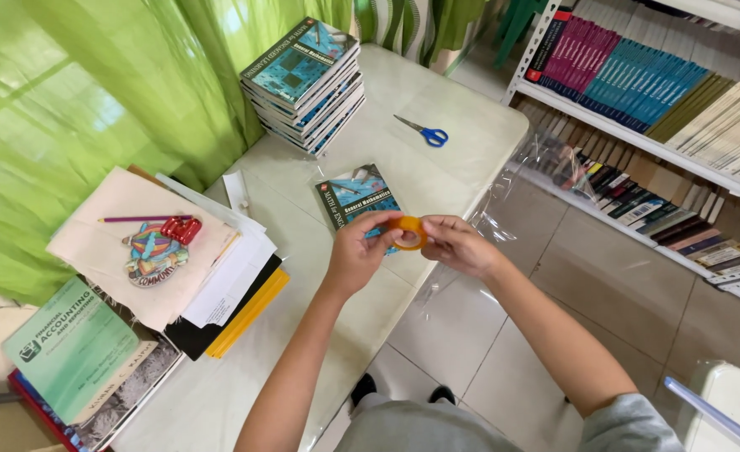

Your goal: Wrapping a textbook with a protective plastic sheet using scissors and adhesive tape.

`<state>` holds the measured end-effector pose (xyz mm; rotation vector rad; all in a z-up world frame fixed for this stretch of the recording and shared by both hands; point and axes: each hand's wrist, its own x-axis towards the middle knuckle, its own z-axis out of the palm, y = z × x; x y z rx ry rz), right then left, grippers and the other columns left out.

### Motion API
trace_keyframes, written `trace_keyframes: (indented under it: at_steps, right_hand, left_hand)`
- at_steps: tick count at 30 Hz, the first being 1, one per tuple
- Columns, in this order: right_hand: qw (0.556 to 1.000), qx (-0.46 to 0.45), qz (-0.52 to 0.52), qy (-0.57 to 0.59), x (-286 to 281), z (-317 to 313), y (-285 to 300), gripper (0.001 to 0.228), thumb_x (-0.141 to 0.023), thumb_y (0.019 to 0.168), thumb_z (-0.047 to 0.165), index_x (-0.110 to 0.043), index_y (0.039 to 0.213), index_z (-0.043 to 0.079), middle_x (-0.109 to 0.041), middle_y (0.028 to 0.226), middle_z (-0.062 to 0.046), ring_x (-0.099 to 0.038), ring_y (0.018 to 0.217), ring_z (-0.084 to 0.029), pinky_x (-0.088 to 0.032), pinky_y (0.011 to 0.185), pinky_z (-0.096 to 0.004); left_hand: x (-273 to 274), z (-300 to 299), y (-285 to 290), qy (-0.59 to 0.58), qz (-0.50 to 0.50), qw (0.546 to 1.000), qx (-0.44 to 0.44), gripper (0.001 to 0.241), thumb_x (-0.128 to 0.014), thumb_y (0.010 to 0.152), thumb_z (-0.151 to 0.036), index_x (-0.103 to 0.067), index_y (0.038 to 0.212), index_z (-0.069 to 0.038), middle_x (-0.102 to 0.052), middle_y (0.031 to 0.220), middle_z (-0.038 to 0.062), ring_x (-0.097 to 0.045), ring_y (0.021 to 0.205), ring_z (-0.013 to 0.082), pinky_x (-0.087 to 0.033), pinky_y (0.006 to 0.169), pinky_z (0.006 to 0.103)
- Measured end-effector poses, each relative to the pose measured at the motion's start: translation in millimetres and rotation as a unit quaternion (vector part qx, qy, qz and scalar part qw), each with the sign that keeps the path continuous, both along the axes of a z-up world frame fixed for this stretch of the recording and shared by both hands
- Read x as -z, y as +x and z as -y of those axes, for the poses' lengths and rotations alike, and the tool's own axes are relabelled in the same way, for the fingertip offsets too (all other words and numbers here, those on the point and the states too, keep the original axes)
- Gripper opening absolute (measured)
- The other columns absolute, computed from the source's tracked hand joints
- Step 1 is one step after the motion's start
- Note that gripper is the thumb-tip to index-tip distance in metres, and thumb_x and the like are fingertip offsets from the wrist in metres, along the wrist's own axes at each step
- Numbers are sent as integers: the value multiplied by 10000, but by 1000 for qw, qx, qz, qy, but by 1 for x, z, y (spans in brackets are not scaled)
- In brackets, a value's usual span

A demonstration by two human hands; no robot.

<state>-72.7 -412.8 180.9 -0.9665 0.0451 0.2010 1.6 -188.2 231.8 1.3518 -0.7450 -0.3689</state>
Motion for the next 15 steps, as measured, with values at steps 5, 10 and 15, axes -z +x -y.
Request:
trace_keyframes:
  at_steps: [5, 10, 15]
  right_hand:
    - [998, -12, 7, -55, -2, 0, 6, 217, -656, 1041, 225, -663, 957, 25, -533, 722, 56, -366, 596, -52, -305, 543, -237]
    - [983, 0, 27, -182, -19, -7, 8, 208, -627, 1012, 167, -671, 932, -20, -634, 782, -9, -426, 621, -66, -323, 541, -244]
    - [994, -36, 27, -99, -21, -8, 7, 238, -633, 934, 171, -693, 1081, -6, -718, 891, -37, -540, 681, -96, -434, 631, -244]
  left_hand:
    - [-8, -2, -6, 7, 29, 999, 23, 245, -677, 970, -9, -671, 1212, 34, -645, 1198, 71, -674, 1089, 142, -622, 924, 296]
    - [-7, -5, -4, 62, 71, 995, 16, 245, -697, 959, -4, -677, 1199, 41, -669, 1181, 78, -688, 1052, 155, -618, 889, 297]
    - [-3, -10, -3, 3, 38, 999, 24, 242, -692, 967, 6, -666, 1206, 36, -643, 1192, 85, -671, 1100, 157, -626, 964, 316]
